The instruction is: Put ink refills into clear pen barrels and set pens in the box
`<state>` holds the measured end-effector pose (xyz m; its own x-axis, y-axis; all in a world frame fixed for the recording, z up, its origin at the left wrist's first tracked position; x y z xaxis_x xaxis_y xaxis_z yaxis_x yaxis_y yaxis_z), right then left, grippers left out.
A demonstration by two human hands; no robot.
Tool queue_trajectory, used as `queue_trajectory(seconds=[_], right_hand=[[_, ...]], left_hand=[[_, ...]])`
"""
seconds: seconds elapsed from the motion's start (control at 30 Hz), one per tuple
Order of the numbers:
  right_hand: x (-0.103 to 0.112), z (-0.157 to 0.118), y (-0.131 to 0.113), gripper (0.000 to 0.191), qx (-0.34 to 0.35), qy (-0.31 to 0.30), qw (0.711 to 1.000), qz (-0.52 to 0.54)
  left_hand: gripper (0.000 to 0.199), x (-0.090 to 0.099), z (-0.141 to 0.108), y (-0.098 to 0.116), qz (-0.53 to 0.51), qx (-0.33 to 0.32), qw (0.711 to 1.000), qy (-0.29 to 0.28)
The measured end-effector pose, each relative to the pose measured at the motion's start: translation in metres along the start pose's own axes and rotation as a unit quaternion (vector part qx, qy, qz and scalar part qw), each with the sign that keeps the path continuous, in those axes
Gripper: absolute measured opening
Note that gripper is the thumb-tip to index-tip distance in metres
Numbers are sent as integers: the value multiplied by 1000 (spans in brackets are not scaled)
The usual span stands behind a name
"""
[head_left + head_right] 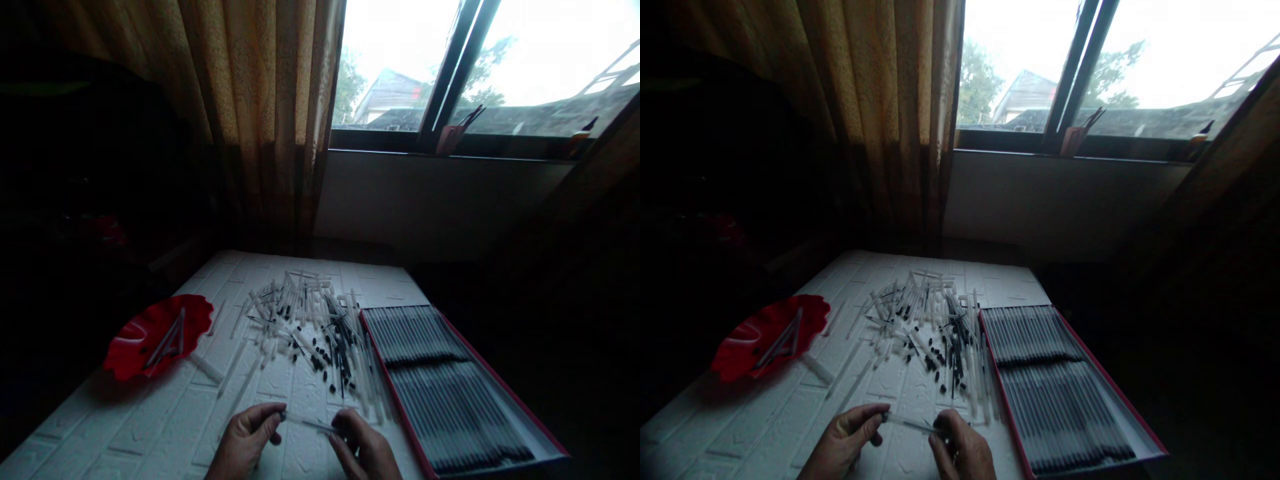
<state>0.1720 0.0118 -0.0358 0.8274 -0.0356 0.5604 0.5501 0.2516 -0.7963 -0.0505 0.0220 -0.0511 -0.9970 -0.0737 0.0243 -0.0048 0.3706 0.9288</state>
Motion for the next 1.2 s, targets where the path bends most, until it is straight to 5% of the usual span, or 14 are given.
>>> queue_trajectory(seconds=[0.3,0.63,0.87,1.07,1.2], right_hand=[[-23,-3,32,61,-219,-55,951,210],[-13,-2,23,46,-211,-36,951,222],[-12,-4,29,55,-281,4,906,318],[-10,-5,46,60,-326,112,853,392],[-9,-5,48,56,-322,127,855,386]], left_hand=[[54,-7,-1,4,-1,-15,1000,-5],[56,-15,2,12,58,-45,996,-46],[47,-18,-1,16,67,-64,995,-37],[34,-25,2,13,50,-92,994,-38],[31,-28,1,15,38,-96,994,-47]])
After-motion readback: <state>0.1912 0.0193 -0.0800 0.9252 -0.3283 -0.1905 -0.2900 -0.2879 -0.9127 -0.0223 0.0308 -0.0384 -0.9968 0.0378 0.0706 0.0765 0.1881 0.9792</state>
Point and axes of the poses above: each hand's wrist, its own z-axis towards the middle knuckle, its own x-axis out of the back of the hand, y = z × x, the point moved 8 cm from there along z, towards the middle knuckle, and after that the axes turned 3 degrees about -z, right-handed, at the moved point
